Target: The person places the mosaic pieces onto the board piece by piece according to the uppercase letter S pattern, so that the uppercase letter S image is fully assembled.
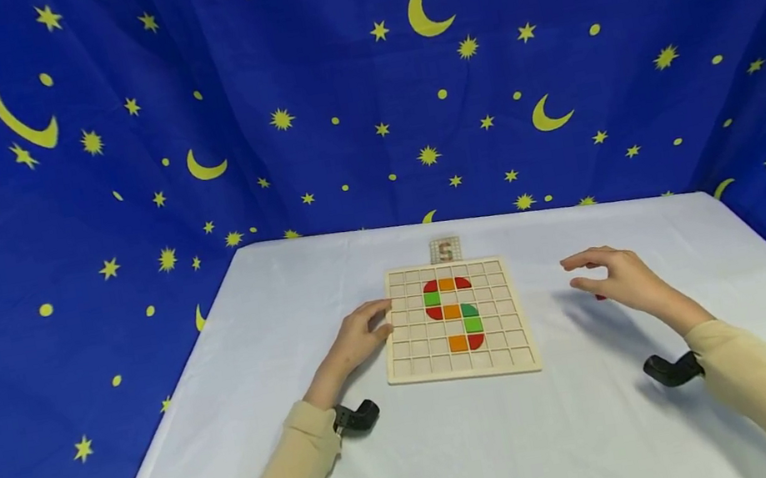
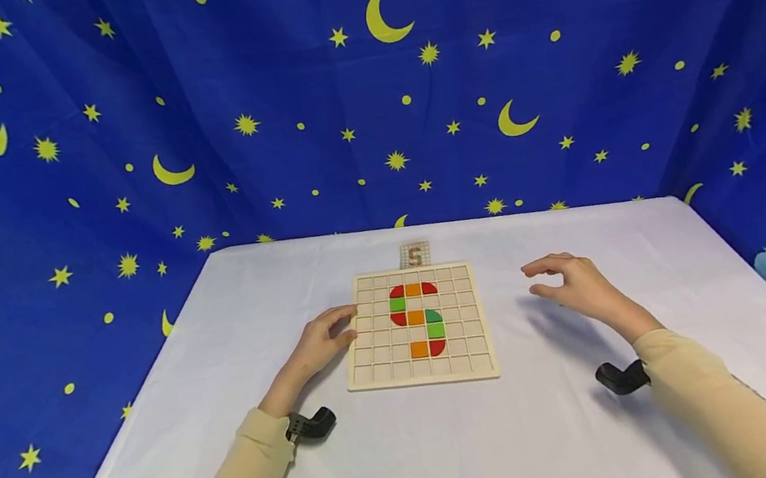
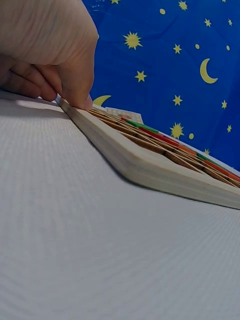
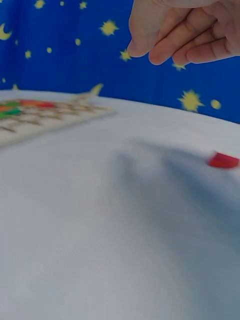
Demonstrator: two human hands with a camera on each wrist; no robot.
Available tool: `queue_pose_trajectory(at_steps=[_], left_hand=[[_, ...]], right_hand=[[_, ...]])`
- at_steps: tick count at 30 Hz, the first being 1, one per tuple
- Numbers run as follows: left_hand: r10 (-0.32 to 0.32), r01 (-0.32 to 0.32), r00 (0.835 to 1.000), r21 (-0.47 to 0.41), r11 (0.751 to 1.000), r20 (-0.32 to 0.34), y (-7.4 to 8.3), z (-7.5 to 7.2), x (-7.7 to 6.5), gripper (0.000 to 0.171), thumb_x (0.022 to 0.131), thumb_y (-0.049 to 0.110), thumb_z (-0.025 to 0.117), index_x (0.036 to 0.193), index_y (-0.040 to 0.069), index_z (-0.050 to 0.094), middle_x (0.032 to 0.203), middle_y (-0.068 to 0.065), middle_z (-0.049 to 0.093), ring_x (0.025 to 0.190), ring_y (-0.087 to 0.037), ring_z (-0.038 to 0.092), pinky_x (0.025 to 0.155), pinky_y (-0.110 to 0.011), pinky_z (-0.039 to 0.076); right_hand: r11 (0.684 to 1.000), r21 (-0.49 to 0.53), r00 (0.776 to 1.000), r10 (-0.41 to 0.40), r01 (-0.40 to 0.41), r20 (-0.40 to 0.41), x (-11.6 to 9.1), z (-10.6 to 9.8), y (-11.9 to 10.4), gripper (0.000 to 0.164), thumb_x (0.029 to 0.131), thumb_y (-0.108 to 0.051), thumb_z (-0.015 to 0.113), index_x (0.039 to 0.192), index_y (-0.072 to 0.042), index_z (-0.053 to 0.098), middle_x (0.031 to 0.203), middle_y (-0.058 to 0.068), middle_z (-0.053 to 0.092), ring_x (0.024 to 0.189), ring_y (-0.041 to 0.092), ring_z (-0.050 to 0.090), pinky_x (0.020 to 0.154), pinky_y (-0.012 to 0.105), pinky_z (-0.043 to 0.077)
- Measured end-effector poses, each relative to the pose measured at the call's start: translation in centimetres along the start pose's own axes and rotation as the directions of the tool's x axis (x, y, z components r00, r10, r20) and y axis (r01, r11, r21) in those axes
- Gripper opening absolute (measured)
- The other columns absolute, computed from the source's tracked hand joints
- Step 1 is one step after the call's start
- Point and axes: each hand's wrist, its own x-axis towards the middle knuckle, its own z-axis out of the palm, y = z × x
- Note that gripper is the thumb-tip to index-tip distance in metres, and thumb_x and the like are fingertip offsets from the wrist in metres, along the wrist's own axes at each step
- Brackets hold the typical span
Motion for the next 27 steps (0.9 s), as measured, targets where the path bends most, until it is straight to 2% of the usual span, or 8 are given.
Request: queue_pose_trajectory(at_steps=[3,6,11,17,27], left_hand=[[0.005,-0.005,1.000,-0.006,1.000,-0.005,0.1,-0.2,0.1,0.045,0.089,0.008,0.065,0.133,0.003,0.053,0.134,-0.013,0.051,0.125,-0.027,0.046,0.106,-0.038,0.036],[0.002,-0.002,1.000,-0.006,1.000,-0.008,0.1,-0.4,0.1,0.045,0.090,0.008,0.065,0.132,0.003,0.053,0.134,-0.012,0.051,0.125,-0.027,0.046,0.106,-0.038,0.035],[-0.013,0.013,1.000,-0.005,1.000,-0.015,0.0,-0.4,0.1,0.045,0.089,0.008,0.065,0.132,0.003,0.054,0.134,-0.012,0.051,0.124,-0.026,0.047,0.106,-0.037,0.036],[0.000,-0.001,1.000,-0.018,1.000,-0.007,-0.2,-0.2,0.0,0.045,0.089,0.007,0.066,0.131,0.001,0.054,0.134,-0.013,0.051,0.124,-0.027,0.048,0.105,-0.037,0.037],[0.001,-0.001,1.000,-0.040,0.999,-0.002,0.2,0.0,0.0,0.044,0.088,0.005,0.066,0.130,0.000,0.055,0.131,-0.013,0.053,0.120,-0.027,0.051,0.103,-0.036,0.040]], right_hand=[[0.999,-0.036,1.000,0.003,-0.003,0.009,-0.5,-0.7,1.0,0.032,0.088,-0.010,0.067,0.119,-0.002,0.064,0.114,0.017,0.062,0.107,0.040,0.051,0.074,0.046,0.054],[0.998,-0.062,1.000,-0.002,0.004,0.024,-0.8,-1.2,2.0,0.032,0.087,-0.003,0.065,0.118,-0.001,0.064,0.111,0.017,0.064,0.106,0.041,0.052,0.084,0.059,0.045],[0.996,-0.079,0.998,-0.024,0.030,0.065,-1.1,-1.2,3.2,0.033,0.085,0.004,0.063,0.117,0.002,0.063,0.111,0.020,0.063,0.104,0.043,0.054,0.085,0.060,0.045],[0.997,-0.081,0.995,0.012,-0.004,0.096,-1.8,-0.4,4.2,0.034,0.083,0.004,0.065,0.117,0.002,0.064,0.114,0.022,0.062,0.103,0.043,0.055,0.086,0.060,0.044],[0.996,-0.093,0.997,0.007,0.000,0.076,-2.0,0.3,5.2,0.032,0.082,0.004,0.064,0.115,0.004,0.064,0.112,0.024,0.062,0.104,0.043,0.055,0.087,0.060,0.044]])
